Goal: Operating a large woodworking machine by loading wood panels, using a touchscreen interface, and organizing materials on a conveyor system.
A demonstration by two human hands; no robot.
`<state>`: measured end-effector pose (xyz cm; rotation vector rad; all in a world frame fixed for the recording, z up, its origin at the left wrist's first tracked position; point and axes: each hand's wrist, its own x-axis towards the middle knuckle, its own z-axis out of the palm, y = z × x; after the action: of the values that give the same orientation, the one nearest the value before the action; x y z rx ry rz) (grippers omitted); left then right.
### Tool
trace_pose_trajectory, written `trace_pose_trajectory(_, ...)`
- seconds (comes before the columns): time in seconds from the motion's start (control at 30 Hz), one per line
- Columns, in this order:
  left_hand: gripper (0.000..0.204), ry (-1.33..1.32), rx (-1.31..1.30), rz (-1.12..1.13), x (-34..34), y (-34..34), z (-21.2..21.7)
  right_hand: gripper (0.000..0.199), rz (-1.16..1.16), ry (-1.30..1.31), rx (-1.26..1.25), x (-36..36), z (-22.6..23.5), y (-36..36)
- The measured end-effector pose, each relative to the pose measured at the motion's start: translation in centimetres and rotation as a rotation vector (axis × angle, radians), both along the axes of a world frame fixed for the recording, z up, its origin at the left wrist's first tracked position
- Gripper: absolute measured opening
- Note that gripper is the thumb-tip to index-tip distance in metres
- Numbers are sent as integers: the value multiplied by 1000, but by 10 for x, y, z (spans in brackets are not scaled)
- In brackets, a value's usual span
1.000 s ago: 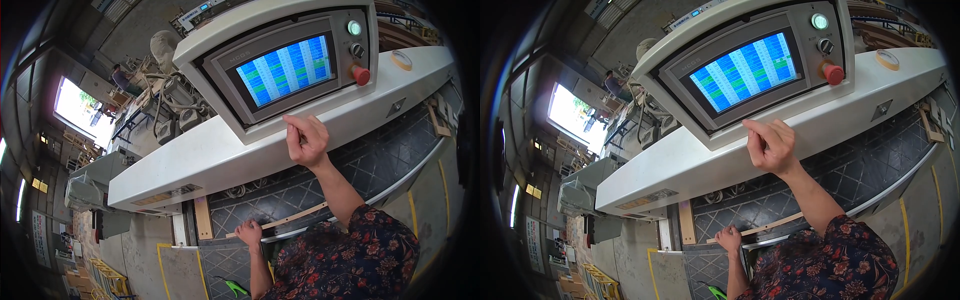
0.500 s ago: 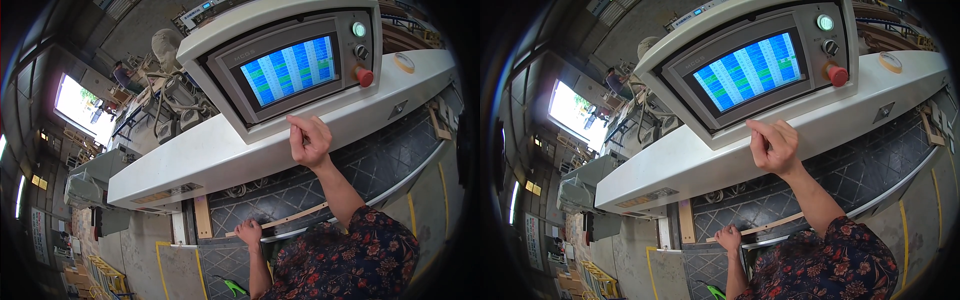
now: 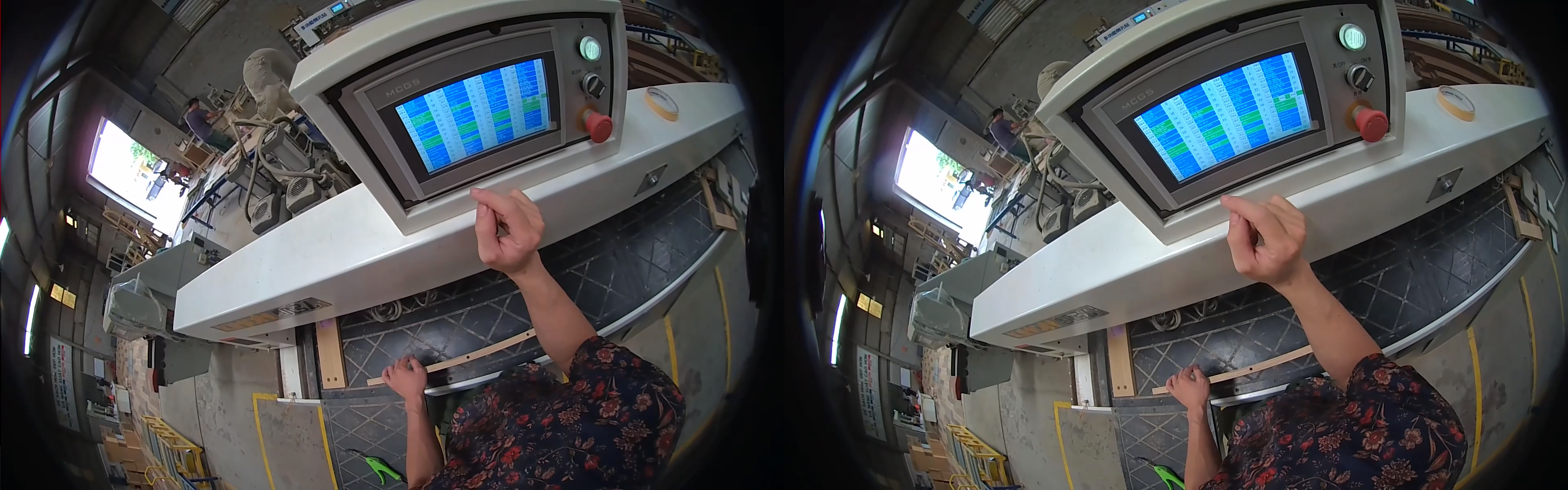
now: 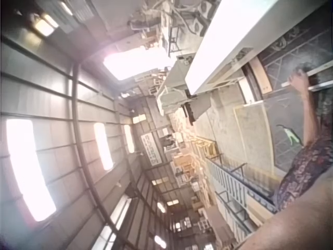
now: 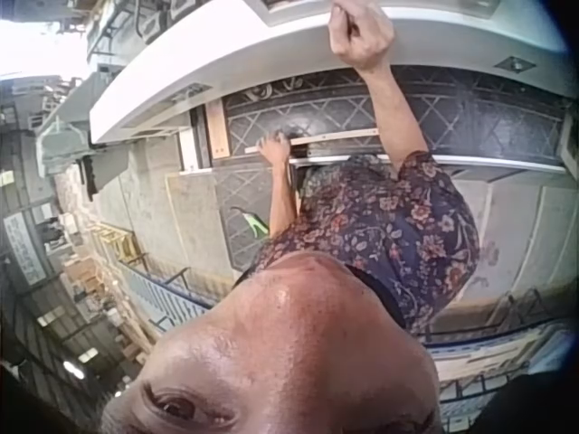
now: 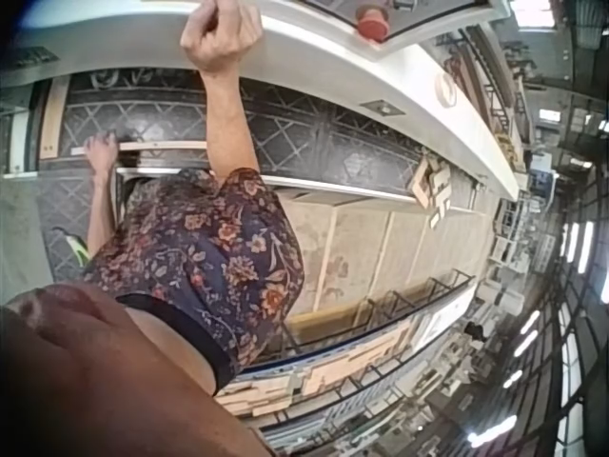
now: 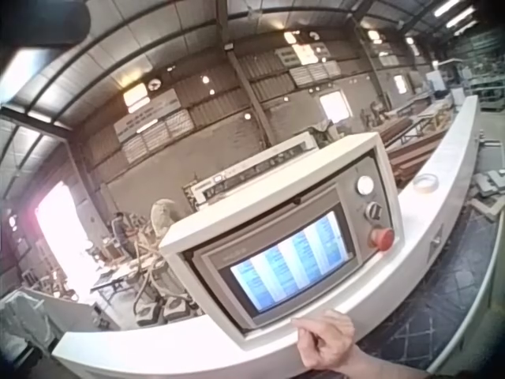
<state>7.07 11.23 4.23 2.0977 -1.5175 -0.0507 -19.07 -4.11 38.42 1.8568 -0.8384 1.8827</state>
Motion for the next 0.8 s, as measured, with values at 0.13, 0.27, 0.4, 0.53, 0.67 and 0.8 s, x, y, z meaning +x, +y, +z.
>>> trace_pose_trajectory(0.13,21,13,1,4,0,0,0,27,6,2,-4,0,0,-1)
trace_pose_trajectory(0.27,21,18,6,-3,0,0,1,27,6,0,-7,0,-1,-1)
trace_pose_trajectory(0.4,21,14,6,7,-1,0,2,28,12,-2,-15,0,-1,-1)
trace_pose_trajectory(0.53,21,16,6,5,-1,0,3,28,17,-3,-16,0,-1,-2)
trace_pose_trajectory(0.67,24,11,40,2,-1,0,3,27,15,-1,-14,-1,-2,-1)
trace_pose_trajectory(0.8,23,8,34,7,-1,1,4,27,20,-2,-23,0,-2,-2)
